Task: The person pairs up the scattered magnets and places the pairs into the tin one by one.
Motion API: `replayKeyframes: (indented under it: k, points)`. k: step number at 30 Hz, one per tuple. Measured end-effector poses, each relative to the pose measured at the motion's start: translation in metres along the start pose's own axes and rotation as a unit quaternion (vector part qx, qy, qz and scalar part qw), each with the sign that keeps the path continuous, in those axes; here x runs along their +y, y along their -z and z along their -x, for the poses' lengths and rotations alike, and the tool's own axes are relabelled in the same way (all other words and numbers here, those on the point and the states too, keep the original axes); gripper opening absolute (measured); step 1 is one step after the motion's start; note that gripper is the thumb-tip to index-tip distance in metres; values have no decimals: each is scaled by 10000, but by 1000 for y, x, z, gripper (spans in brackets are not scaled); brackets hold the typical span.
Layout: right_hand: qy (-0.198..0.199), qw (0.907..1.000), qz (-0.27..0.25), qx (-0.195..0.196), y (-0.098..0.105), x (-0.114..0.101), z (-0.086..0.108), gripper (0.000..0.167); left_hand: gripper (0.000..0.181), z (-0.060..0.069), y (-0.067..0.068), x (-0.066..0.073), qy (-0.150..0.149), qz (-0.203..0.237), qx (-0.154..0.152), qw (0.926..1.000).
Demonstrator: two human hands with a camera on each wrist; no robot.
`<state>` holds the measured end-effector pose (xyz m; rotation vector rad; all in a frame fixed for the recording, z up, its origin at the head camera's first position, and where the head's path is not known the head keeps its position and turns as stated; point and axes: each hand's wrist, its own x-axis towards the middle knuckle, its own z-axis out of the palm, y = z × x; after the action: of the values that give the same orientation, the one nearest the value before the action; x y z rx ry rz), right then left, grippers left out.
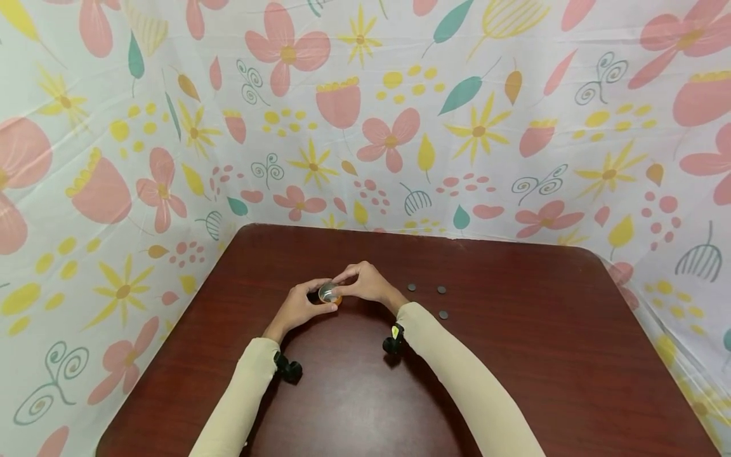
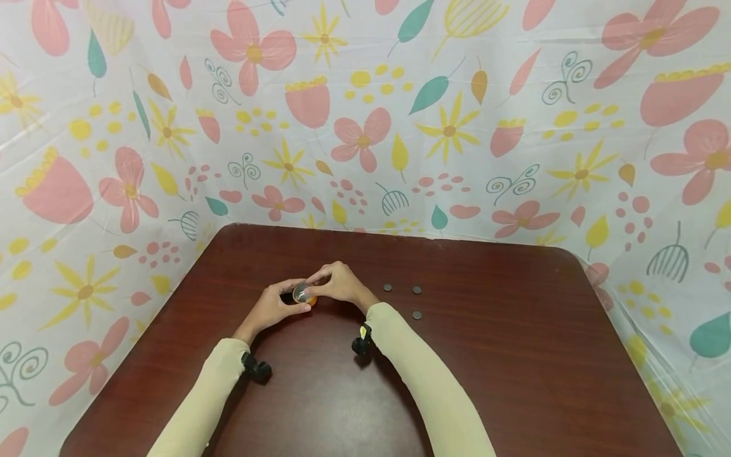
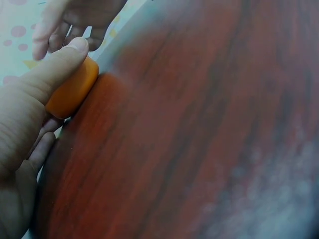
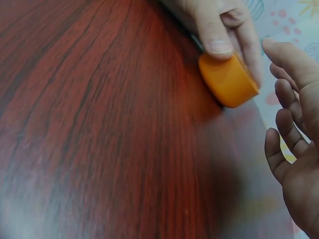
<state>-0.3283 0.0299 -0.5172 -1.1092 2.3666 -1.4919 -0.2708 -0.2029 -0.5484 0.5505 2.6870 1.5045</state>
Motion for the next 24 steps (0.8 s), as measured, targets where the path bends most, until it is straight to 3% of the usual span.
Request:
replayKeyframes:
  k: [8, 12, 17, 24]
  points:
    - [-293, 9991, 169, 270, 37, -7, 33, 32, 80, 1, 1, 0, -35, 183, -75, 9998]
    - [-495, 9973, 261, 477, 64, -8, 59, 30, 73, 3, 5, 7, -178, 225, 157, 9995]
    - [-596, 9949, 499, 645, 99, -11, 100, 29, 61, 4, 11, 36, -656, 350, 463, 9962]
    - [-830, 9909, 766, 737, 129, -14, 157, 33, 60, 4, 11, 73, -1115, 427, 221, 9926]
